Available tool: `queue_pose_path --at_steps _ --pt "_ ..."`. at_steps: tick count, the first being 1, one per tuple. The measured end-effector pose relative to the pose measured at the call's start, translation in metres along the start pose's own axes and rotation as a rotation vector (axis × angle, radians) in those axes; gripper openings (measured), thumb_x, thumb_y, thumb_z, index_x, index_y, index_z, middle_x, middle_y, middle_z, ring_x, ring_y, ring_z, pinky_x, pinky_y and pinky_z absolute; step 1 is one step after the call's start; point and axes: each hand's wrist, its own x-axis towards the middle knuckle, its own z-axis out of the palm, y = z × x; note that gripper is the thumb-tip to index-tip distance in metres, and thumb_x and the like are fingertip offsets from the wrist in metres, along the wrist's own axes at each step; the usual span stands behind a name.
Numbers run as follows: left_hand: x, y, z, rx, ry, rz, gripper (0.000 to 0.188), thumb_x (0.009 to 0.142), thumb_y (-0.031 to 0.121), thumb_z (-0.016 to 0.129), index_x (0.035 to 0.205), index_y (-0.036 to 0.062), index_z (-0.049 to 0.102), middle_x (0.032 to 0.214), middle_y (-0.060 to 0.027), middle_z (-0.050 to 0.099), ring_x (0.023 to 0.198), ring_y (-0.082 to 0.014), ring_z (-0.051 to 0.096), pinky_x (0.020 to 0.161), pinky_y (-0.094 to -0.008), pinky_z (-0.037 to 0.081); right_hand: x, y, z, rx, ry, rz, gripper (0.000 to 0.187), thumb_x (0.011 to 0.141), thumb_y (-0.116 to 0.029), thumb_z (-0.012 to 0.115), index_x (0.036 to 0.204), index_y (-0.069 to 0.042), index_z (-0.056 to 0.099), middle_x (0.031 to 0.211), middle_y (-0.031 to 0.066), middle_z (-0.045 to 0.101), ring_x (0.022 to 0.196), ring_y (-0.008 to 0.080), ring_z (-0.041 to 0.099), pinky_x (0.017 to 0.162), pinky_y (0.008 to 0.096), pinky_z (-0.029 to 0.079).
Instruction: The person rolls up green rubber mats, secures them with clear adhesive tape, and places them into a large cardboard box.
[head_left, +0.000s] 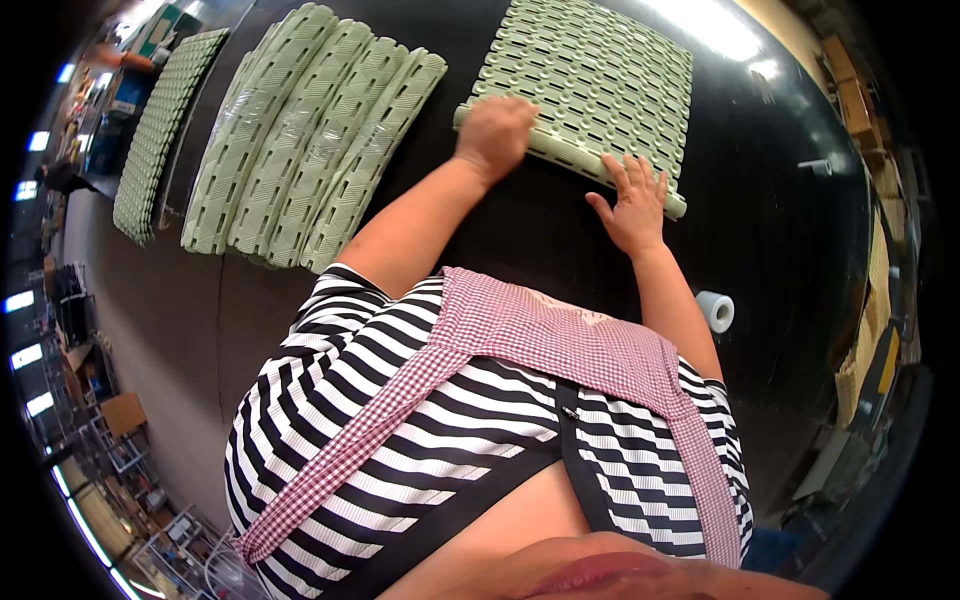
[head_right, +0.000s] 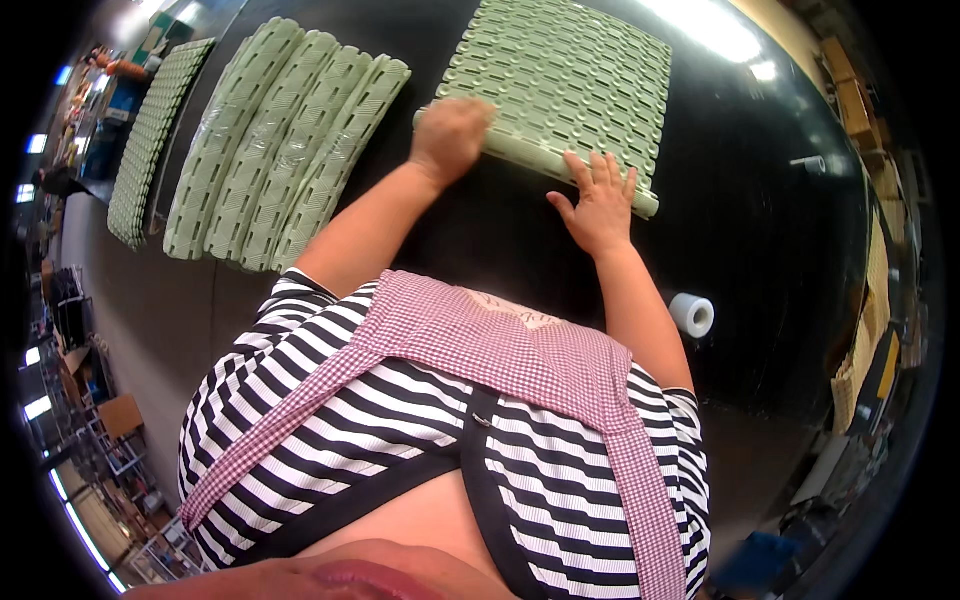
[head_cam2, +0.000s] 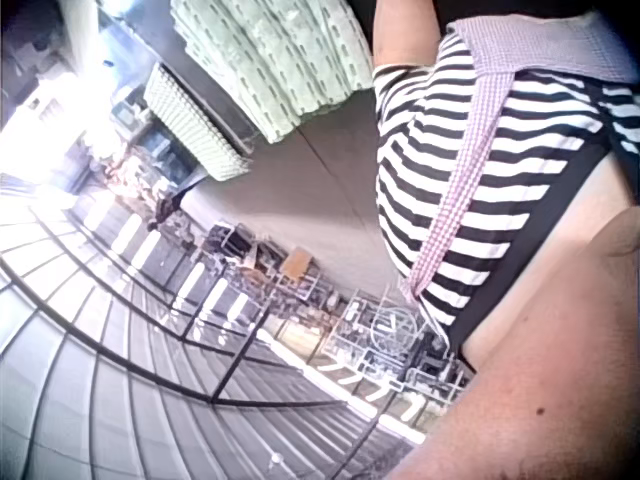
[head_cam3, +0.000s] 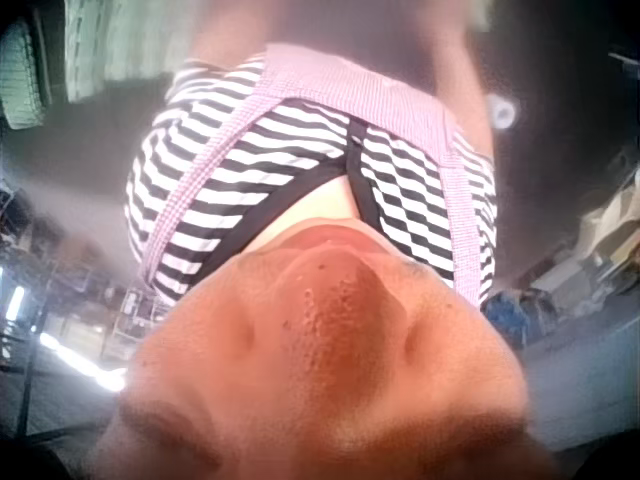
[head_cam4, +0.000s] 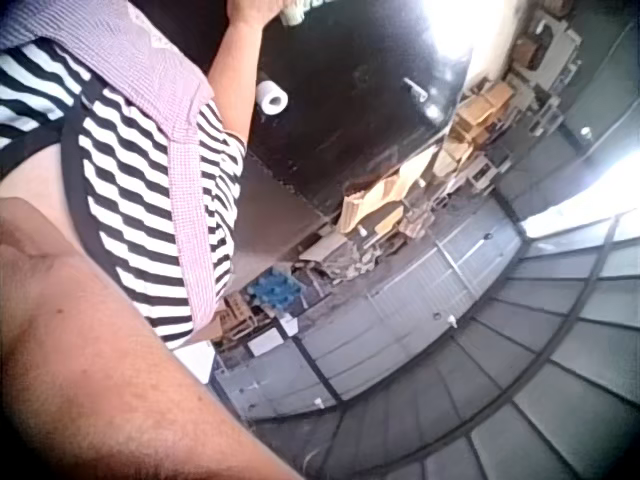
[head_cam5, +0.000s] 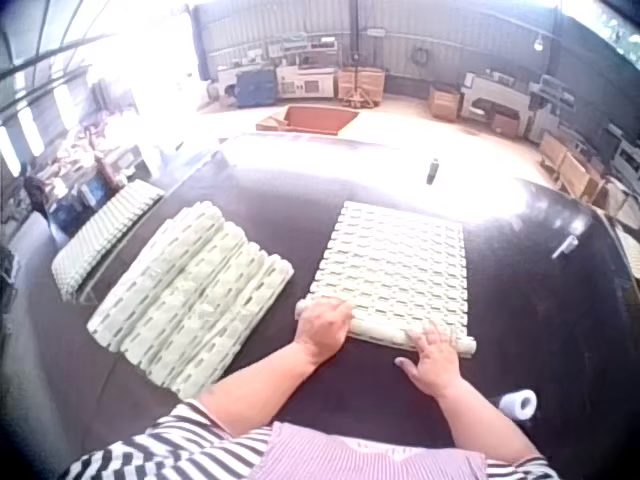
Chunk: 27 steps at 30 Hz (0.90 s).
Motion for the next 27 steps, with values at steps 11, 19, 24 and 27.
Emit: queue_pose_path --at_steps 11,19,24,27 --pt "0.083 0.031 0.038 0.306 -0.170 0.000 0.070 0.098 0.067 0.047 0.145 0.0166 0.057 0.147 -0.0197 0.052 0.139 -0.0361 0.046 0.115 -0.0521 0.030 0.072 0.031 0.017 -0.013 0.300 -0.140 0.047 0.088 -0.024 0.071 0.133 -0.016 0.059 0.137 0.0073 0.058 0.131 0.0276 0.052 0.121 0.0517 0.025" --pt "0.131 -0.005 0.051 0.177 -0.024 0.268 0.050 0.094 0.050 0.064 0.128 0.0140 0.065 0.124 -0.0110 0.066 0.124 -0.0327 0.057 0.107 -0.0472 0.040 0.115 0.038 0.009 -0.006 0.061 0.030 0.076 0.085 -0.041 0.079 0.150 -0.019 0.045 0.150 0.0073 0.051 0.144 0.0277 0.041 0.123 0.0506 0.021" --pt "0.112 0.000 0.049 0.351 -0.058 0.210 0.066 0.089 0.035 0.075 0.147 0.0178 0.051 0.142 -0.0060 0.055 0.135 -0.0266 0.047 0.113 -0.0462 0.032 0.131 0.047 0.002 -0.013 0.031 0.038 0.062 0.086 -0.040 0.078 0.140 -0.020 0.054 0.138 0.0048 0.061 0.134 0.0252 0.051 0.113 0.0460 0.033" --pt "0.113 0.009 0.039 0.318 -0.123 0.226 0.059 0.090 0.033 0.074 0.142 0.0164 0.054 0.134 -0.0092 0.058 0.130 -0.0300 0.050 0.111 -0.0463 0.033 0.124 0.044 -0.001 -0.015 0.069 0.040 0.055 0.086 -0.032 0.078 0.135 -0.020 0.058 0.133 0.0047 0.063 0.128 0.0259 0.055 0.108 0.0447 0.037"
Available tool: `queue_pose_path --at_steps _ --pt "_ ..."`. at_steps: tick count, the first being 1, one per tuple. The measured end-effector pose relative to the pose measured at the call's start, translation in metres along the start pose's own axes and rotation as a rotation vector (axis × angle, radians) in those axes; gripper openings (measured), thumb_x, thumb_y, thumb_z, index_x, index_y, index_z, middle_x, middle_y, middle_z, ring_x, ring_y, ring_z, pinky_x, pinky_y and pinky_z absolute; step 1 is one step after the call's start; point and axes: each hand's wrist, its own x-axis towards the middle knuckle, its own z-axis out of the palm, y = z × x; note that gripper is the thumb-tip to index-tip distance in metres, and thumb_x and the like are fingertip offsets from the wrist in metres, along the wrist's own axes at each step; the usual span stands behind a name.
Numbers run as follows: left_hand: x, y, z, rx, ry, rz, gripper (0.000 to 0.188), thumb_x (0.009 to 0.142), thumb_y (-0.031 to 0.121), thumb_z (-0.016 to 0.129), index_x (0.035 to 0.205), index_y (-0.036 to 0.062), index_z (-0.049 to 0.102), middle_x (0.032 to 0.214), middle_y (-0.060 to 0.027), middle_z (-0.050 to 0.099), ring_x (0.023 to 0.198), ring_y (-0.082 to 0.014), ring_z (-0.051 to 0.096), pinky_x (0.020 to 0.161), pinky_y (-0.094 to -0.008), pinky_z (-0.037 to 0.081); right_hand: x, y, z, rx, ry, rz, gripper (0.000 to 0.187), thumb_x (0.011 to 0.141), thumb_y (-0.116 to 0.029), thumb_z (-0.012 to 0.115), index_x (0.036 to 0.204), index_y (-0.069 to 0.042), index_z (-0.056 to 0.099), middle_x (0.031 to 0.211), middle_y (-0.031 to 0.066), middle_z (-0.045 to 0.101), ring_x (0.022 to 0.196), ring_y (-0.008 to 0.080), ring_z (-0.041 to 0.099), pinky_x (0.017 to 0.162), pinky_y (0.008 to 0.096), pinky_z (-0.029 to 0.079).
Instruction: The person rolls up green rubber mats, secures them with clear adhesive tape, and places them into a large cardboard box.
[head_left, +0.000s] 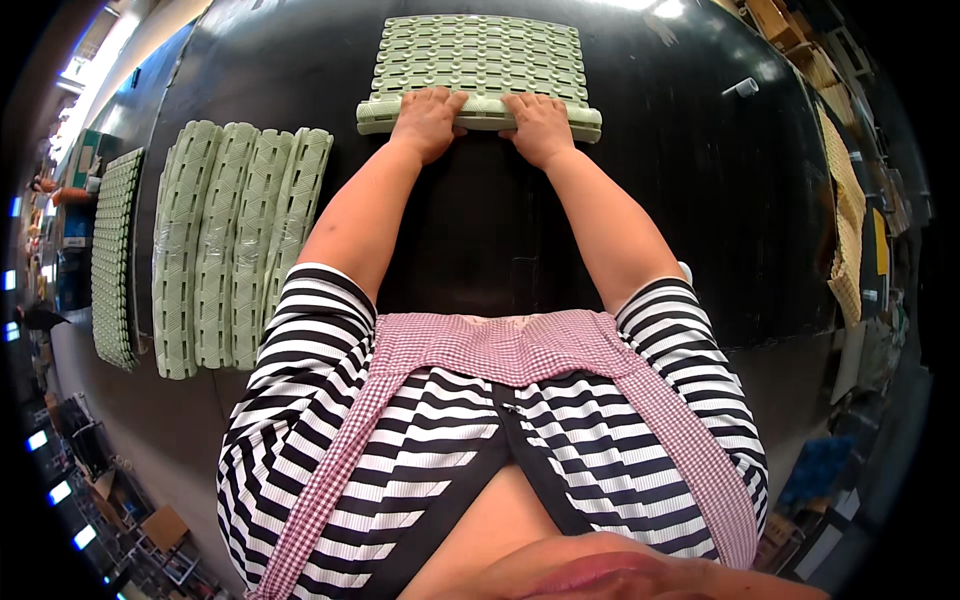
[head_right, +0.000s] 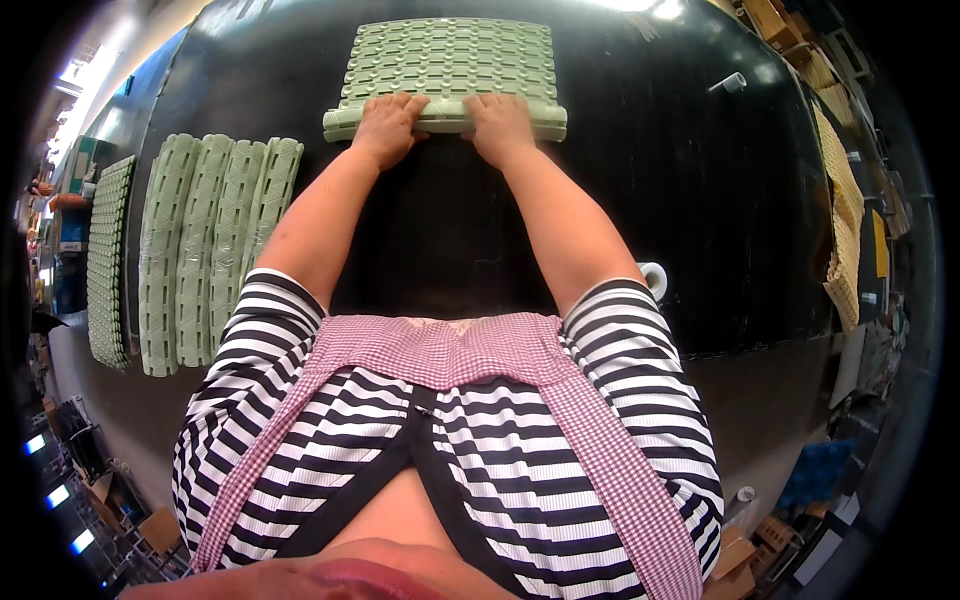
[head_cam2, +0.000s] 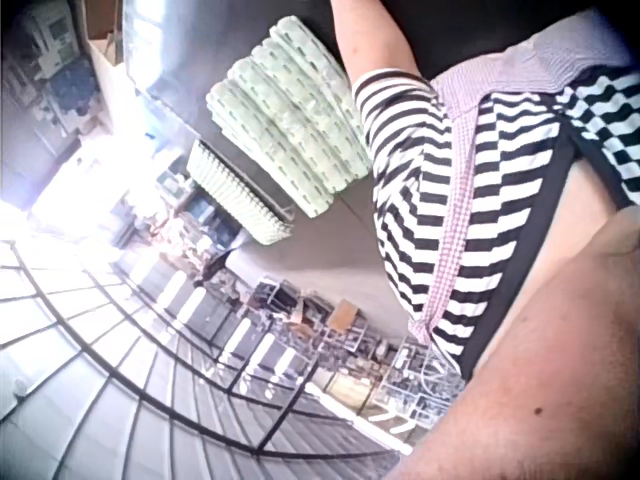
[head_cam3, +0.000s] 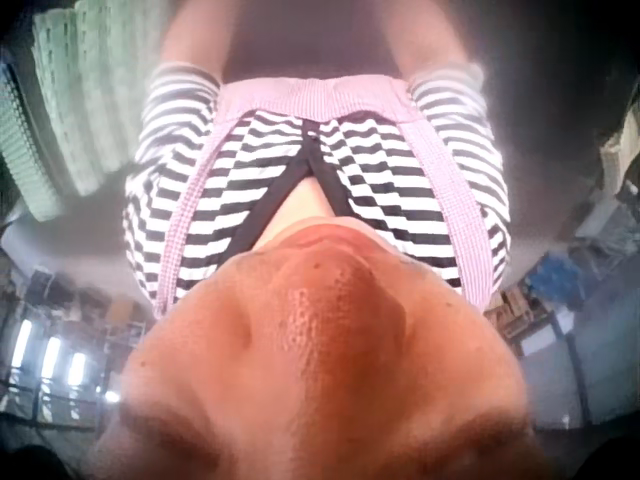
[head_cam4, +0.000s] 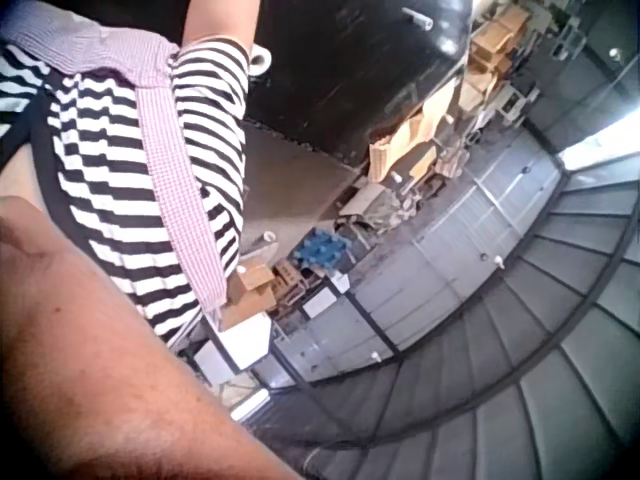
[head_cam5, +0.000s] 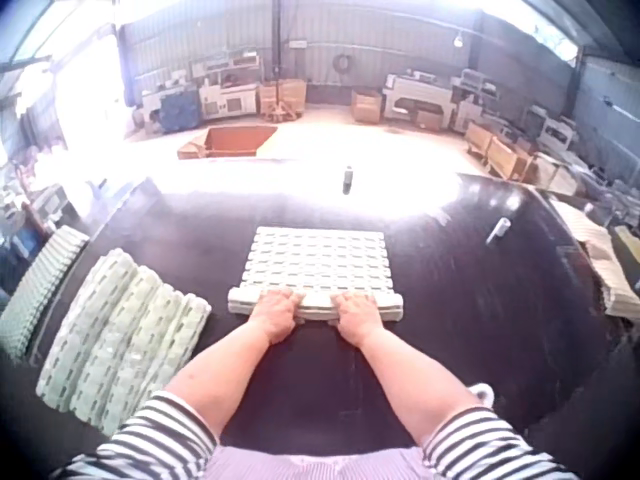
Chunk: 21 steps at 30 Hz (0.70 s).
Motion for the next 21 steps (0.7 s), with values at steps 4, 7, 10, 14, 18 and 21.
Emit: queue_pose_path --at_steps 4,7,10,14,18,21 --pt "-0.061 0.034 -0.007 -0.086 -0.018 0.072 0.056 0.085 0.028 0.076 0.136 0.0116 0.058 0.124 -0.0121 0.061 0.121 -0.0327 0.054 0.106 -0.0466 0.035 -0.075 -0.016 -0.011 0.139 -0.032 -0.023 0.059 0.081 -0.028 0.082 0.134 -0.016 0.059 0.129 0.0065 0.064 0.125 0.0268 0.056 0.106 0.0453 0.038" --pt "-0.156 0.080 -0.019 -0.122 -0.045 0.081 0.062 0.079 0.027 0.081 0.133 0.0104 0.057 0.115 -0.0121 0.061 0.111 -0.0327 0.056 0.099 -0.0464 0.037 -0.165 -0.049 -0.030 0.195 -0.128 -0.059 0.071 0.075 -0.029 0.086 0.138 -0.013 0.056 0.130 0.0090 0.063 0.125 0.0280 0.056 0.107 0.0463 0.036" --pt "-0.209 0.105 -0.027 -0.139 -0.158 0.046 0.068 0.079 0.033 0.081 0.138 0.0099 0.056 0.121 -0.0122 0.060 0.115 -0.0317 0.056 0.099 -0.0478 0.036 -0.215 -0.070 -0.047 0.207 -0.273 -0.077 0.087 0.077 -0.046 0.084 0.150 -0.013 0.048 0.148 0.0135 0.051 0.137 0.0313 0.047 0.114 0.0527 0.030" --pt "-0.187 0.094 -0.037 -0.216 -0.120 0.081 0.073 0.089 0.039 0.074 0.152 0.0123 0.047 0.155 -0.0213 0.042 0.135 -0.0366 0.045 0.112 -0.0526 0.033 -0.182 -0.063 -0.046 0.093 -0.333 -0.050 0.083 0.091 -0.063 0.062 0.157 -0.017 0.042 0.165 0.0168 0.032 0.155 0.0388 0.022 0.124 0.0613 0.012" --pt "-0.165 0.096 -0.033 -0.290 0.177 0.196 0.056 0.083 0.022 0.077 0.135 0.0137 0.059 0.137 -0.0127 0.054 0.123 -0.0331 0.054 0.105 -0.0485 0.038 -0.118 -0.032 -0.028 -0.001 -0.158 -0.115 0.070 0.097 -0.059 0.056 0.151 -0.016 0.051 0.162 0.0173 0.037 0.153 0.0353 0.028 0.125 0.0586 0.013" --pt "-0.167 0.110 -0.027 -0.222 0.086 0.143 0.062 0.087 0.028 0.074 0.142 0.0094 0.053 0.144 -0.0160 0.051 0.133 -0.0355 0.048 0.114 -0.0504 0.033 -0.082 -0.018 -0.021 -0.010 0.266 -0.075 0.049 0.089 -0.037 0.074 0.131 -0.012 0.065 0.132 0.0115 0.065 0.128 0.0291 0.057 0.114 0.0481 0.035"
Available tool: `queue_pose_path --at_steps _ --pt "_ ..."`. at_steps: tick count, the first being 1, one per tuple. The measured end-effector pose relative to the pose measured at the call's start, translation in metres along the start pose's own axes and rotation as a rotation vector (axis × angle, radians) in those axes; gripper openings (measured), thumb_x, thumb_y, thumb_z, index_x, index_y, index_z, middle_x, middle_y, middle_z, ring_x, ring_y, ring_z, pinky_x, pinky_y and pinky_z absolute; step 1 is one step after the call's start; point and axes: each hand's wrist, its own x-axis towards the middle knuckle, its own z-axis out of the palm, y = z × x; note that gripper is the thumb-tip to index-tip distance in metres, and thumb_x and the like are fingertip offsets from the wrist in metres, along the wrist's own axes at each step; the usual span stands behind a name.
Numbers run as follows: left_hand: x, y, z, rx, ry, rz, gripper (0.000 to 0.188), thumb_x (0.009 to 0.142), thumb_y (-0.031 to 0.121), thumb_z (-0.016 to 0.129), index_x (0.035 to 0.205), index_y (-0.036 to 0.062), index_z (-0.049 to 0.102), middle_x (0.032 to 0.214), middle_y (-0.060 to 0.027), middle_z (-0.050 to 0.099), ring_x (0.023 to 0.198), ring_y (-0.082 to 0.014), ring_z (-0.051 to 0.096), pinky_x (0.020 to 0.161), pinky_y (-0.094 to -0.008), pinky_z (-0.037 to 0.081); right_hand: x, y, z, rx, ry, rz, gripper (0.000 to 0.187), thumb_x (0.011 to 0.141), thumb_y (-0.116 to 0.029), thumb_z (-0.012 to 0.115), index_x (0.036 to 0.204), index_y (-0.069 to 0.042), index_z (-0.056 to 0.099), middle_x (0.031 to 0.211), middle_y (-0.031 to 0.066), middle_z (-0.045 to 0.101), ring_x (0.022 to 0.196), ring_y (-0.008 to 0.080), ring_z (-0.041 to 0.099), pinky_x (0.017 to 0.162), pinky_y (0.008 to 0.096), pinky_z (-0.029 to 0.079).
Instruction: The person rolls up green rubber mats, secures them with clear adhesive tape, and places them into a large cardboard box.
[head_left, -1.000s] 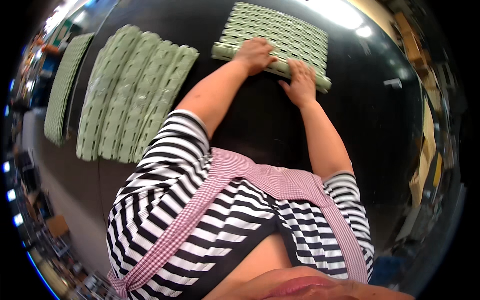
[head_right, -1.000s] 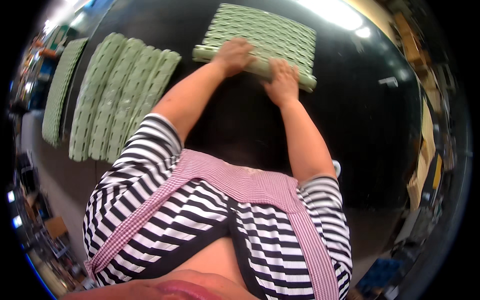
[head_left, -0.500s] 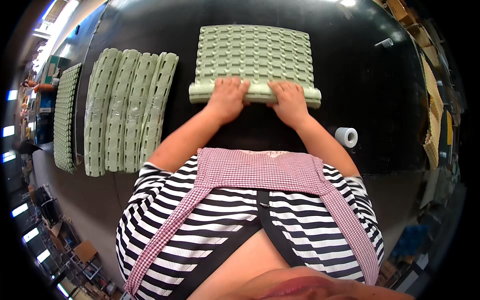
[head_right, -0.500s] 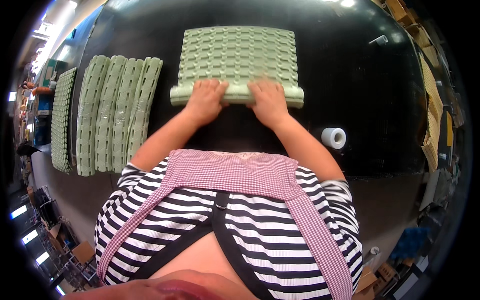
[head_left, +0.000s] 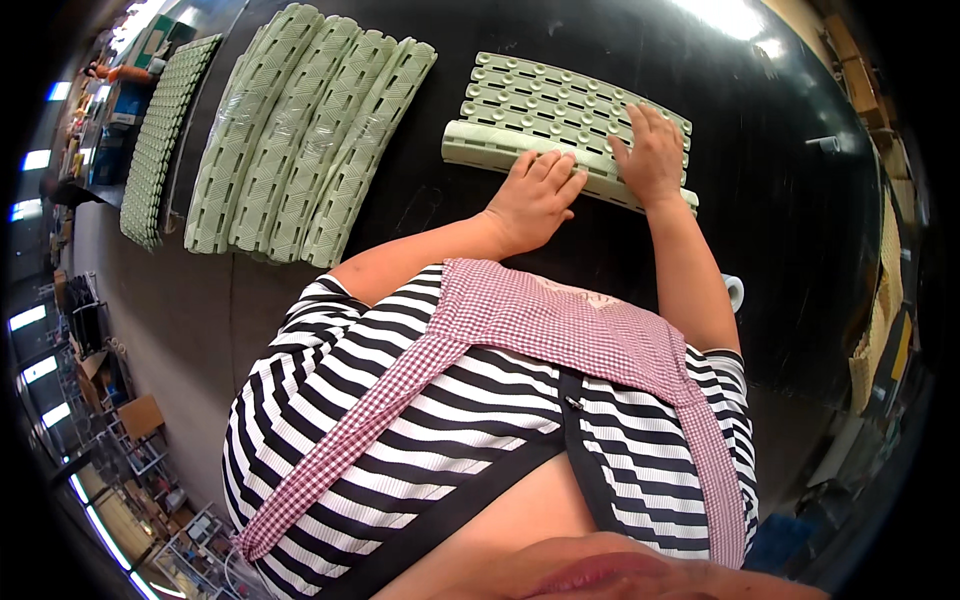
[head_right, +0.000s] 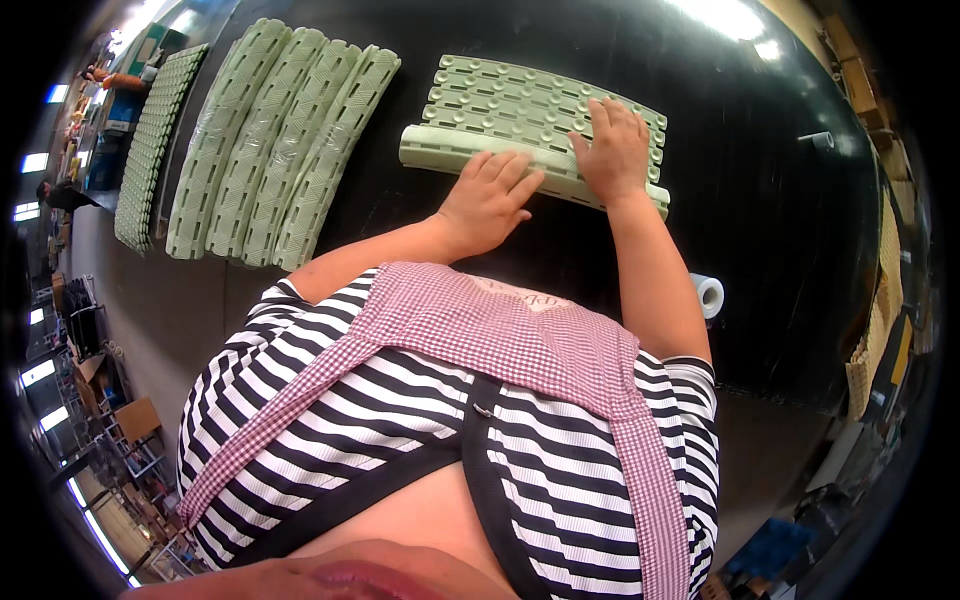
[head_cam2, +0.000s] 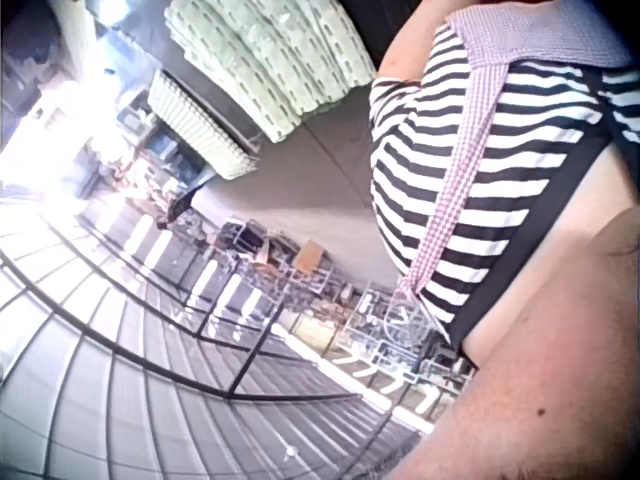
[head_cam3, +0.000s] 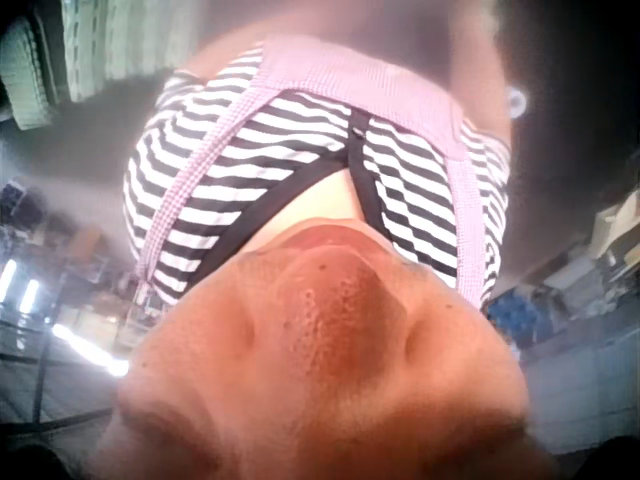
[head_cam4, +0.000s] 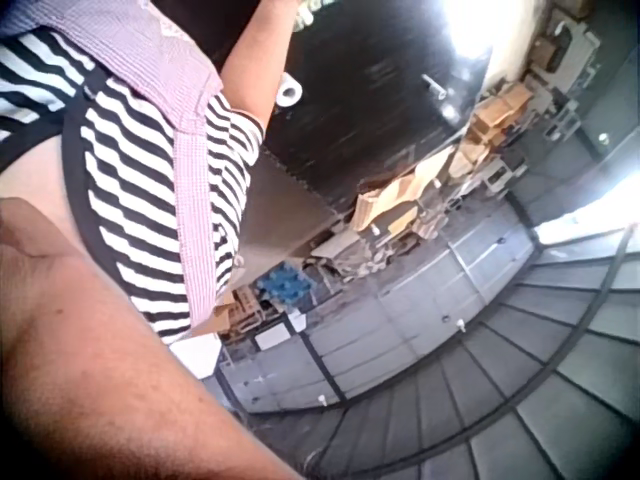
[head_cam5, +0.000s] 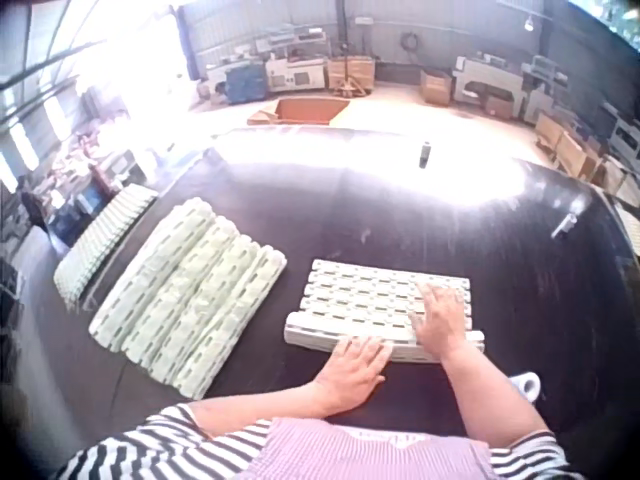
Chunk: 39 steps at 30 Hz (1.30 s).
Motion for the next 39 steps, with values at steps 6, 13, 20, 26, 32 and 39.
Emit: queue_pose_path --at_steps 6,13,20,26,32,39 --pt "0.067 -0.054 0.000 -0.013 -0.160 -0.121 0.076 0.089 0.048 0.072 0.147 0.0043 0.049 0.146 -0.0163 0.054 0.138 -0.0323 0.047 0.118 -0.0501 0.031 -0.019 -0.031 -0.011 0.152 -0.045 0.027 0.037 0.085 -0.022 0.074 0.120 -0.011 0.067 0.120 0.0082 0.068 0.116 0.0286 0.062 0.107 0.0463 0.040" --pt "0.119 -0.093 -0.004 0.038 -0.220 0.081 0.094 0.071 0.049 0.088 0.148 0.0111 0.048 0.137 -0.0134 0.058 0.133 -0.0328 0.051 0.109 -0.0443 0.043 0.000 -0.008 0.005 0.064 -0.229 0.049 0.081 0.078 -0.028 0.085 0.147 -0.014 0.046 0.144 0.0064 0.053 0.138 0.0270 0.046 0.118 0.0479 0.030" --pt "0.106 -0.078 -0.006 0.153 -0.243 0.011 0.081 0.072 0.023 0.087 0.145 0.0218 0.051 0.113 -0.0107 0.063 0.108 -0.0337 0.062 0.090 -0.0455 0.050 -0.005 -0.010 0.016 0.015 -0.102 0.008 0.067 0.081 -0.024 0.079 0.141 -0.014 0.052 0.134 0.0051 0.057 0.132 0.0254 0.049 0.113 0.0449 0.033" --pt "-0.017 0.001 0.000 0.103 -0.140 0.094 0.066 0.081 0.015 0.072 0.144 0.0254 0.055 0.101 -0.0085 0.062 0.084 -0.0285 0.061 0.076 -0.0440 0.048 -0.131 -0.060 -0.030 0.070 -0.050 -0.081 0.050 0.090 -0.018 0.062 0.139 -0.012 0.057 0.131 0.0068 0.059 0.128 0.0244 0.052 0.114 0.0446 0.031" --pt "-0.035 0.027 -0.007 0.128 -0.328 -0.007 0.080 0.078 0.016 0.079 0.151 0.0209 0.046 0.105 -0.0109 0.058 0.096 -0.0295 0.059 0.082 -0.0425 0.045 -0.130 -0.054 -0.066 0.118 -0.273 -0.071 0.083 0.069 -0.022 0.088 0.144 -0.017 0.053 0.137 0.0080 0.057 0.133 0.0247 0.051 0.114 0.0516 0.031" --pt "-0.034 0.030 -0.015 0.104 -0.373 0.007 0.076 0.085 0.017 0.075 0.152 0.0277 0.041 0.115 -0.0134 0.062 0.097 -0.0319 0.062 0.083 -0.0469 0.046 -0.151 -0.024 -0.074 0.124 -0.244 0.030 0.072 0.069 -0.019 0.086 0.136 -0.015 0.059 0.125 0.0084 0.060 0.122 0.0284 0.054 0.110 0.0451 0.035"
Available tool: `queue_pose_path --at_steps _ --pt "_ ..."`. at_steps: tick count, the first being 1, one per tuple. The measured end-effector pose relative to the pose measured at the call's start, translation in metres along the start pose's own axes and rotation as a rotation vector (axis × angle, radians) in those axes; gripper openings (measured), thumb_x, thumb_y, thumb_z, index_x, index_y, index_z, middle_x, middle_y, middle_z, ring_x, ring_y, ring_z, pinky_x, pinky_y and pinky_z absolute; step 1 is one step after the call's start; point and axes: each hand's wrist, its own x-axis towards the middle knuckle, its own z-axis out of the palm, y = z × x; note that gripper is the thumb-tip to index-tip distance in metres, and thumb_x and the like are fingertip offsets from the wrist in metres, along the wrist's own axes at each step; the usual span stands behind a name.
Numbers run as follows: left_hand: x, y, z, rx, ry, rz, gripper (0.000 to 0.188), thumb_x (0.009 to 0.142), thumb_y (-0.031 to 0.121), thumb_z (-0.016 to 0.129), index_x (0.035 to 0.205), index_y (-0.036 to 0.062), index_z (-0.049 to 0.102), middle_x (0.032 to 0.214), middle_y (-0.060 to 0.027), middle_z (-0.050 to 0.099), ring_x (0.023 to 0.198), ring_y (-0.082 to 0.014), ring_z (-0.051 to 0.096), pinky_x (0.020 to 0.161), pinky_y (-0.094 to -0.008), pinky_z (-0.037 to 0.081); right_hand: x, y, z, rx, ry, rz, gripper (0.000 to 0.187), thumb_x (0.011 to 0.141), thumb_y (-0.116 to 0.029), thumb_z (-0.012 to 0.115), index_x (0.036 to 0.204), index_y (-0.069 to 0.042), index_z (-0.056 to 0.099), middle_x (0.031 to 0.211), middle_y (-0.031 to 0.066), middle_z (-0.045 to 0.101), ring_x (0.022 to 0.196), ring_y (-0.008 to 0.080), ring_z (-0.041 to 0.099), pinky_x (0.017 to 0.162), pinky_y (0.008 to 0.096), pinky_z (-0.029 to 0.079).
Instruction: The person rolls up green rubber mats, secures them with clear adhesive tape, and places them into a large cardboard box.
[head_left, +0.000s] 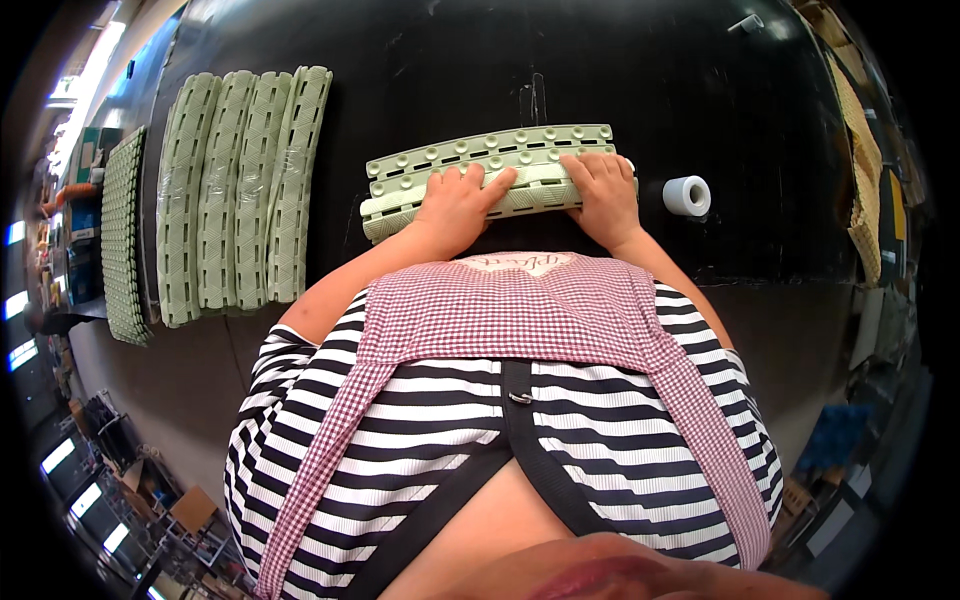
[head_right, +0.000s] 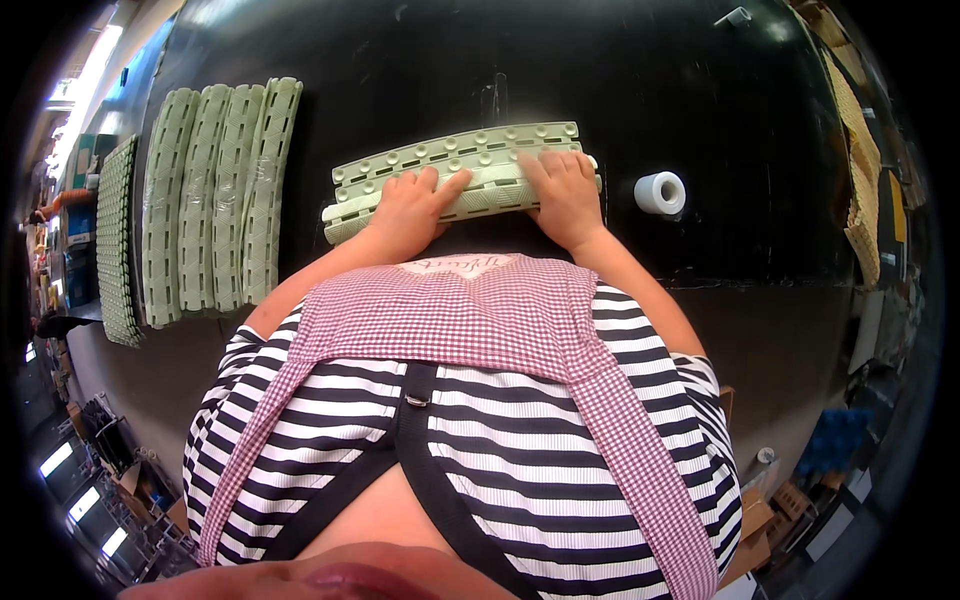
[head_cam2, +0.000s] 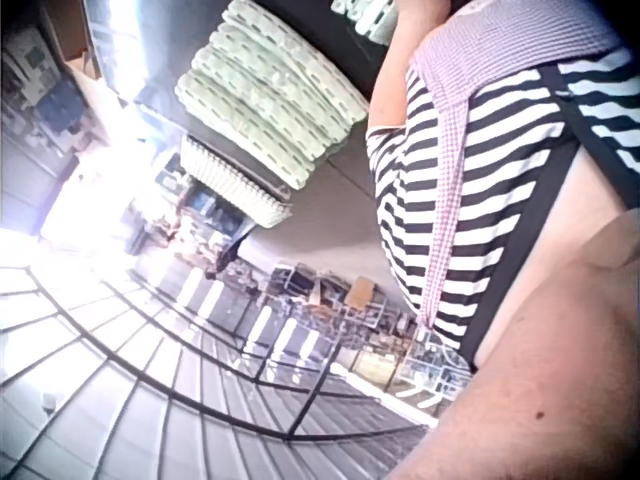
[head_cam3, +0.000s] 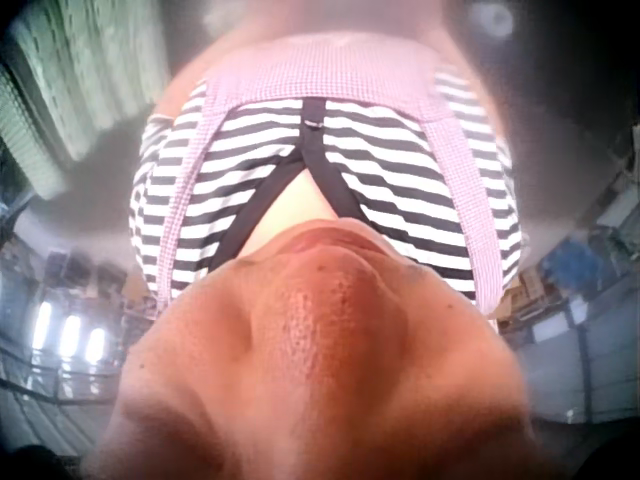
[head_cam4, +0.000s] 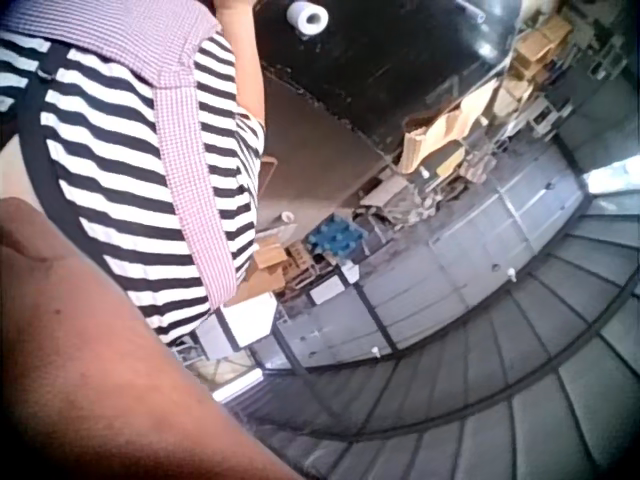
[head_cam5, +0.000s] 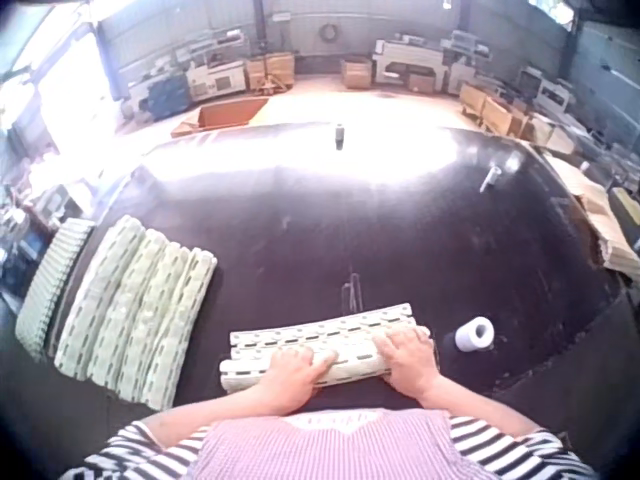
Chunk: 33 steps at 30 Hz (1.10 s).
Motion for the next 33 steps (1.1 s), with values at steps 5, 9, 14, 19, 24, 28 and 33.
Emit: queue_pose_path --at_steps 5,9,14,19,24,28,33 --pt "0.009 0.000 -0.008 -0.024 -0.115 -0.035 0.081 0.082 0.024 0.082 0.152 0.0285 0.042 0.120 -0.0136 0.060 0.104 -0.0339 0.062 0.089 -0.0476 0.048 -0.014 -0.005 0.013 -0.040 0.226 -0.019 0.077 0.065 -0.024 0.087 0.136 -0.017 0.059 0.122 0.0076 0.059 0.120 0.0280 0.054 0.109 0.0447 0.034" --pt "0.020 -0.010 -0.020 -0.148 -0.111 -0.040 0.090 0.069 0.031 0.092 0.148 0.0219 0.050 0.121 -0.0145 0.059 0.118 -0.0351 0.058 0.100 -0.0468 0.048 0.013 -0.003 -0.008 0.052 -0.110 0.070 0.079 0.065 -0.037 0.091 0.135 -0.015 0.061 0.124 0.0100 0.062 0.122 0.0291 0.056 0.109 0.0465 0.037" --pt "0.020 -0.010 -0.022 -0.106 -0.135 -0.075 0.094 0.068 0.036 0.093 0.150 0.0235 0.048 0.126 -0.0127 0.058 0.122 -0.0329 0.056 0.102 -0.0462 0.047 0.025 0.012 -0.032 0.317 -0.139 0.044 0.088 0.070 -0.040 0.091 0.146 -0.014 0.054 0.142 0.0139 0.057 0.138 0.0310 0.048 0.118 0.0465 0.035" --pt "0.023 -0.007 -0.025 -0.125 -0.149 -0.082 0.094 0.070 0.037 0.092 0.151 0.0235 0.047 0.127 -0.0130 0.059 0.123 -0.0333 0.057 0.103 -0.0454 0.048 -0.004 0.121 -0.093 0.427 -0.028 0.539 0.041 0.089 -0.007 0.073 0.129 -0.007 0.070 0.126 0.0122 0.070 0.121 0.0246 0.065 0.104 0.0338 0.051" --pt "0.024 -0.014 -0.022 -0.172 -0.115 -0.067 0.090 0.071 0.033 0.091 0.150 0.0197 0.049 0.121 -0.0126 0.061 0.121 -0.0330 0.057 0.103 -0.0435 0.047 -0.031 0.155 -0.093 0.244 -0.475 0.763 0.050 0.077 0.006 0.064 0.125 -0.006 0.071 0.117 0.0161 0.072 0.108 0.0290 0.069 0.094 0.0361 0.055" --pt "0.026 -0.015 -0.021 -0.199 -0.109 -0.049 0.090 0.071 0.034 0.091 0.150 0.0185 0.049 0.122 -0.0131 0.062 0.121 -0.0333 0.058 0.103 -0.0436 0.047 -0.031 0.165 -0.070 0.437 -0.358 0.835 0.025 0.083 -0.001 0.066 0.108 -0.006 0.071 0.100 0.0114 0.072 0.094 0.0221 0.071 0.083 0.0351 0.057" --pt "0.018 -0.016 -0.021 -0.168 -0.154 -0.089 0.091 0.071 0.036 0.091 0.149 0.0187 0.048 0.128 -0.0141 0.061 0.123 -0.0345 0.057 0.105 -0.0451 0.047 0.033 0.065 -0.072 1.556 0.010 0.362 0.026 0.091 -0.021 0.069 0.111 -0.007 0.061 0.095 0.0014 0.066 0.083 0.0094 0.065 0.071 0.0240 0.054"
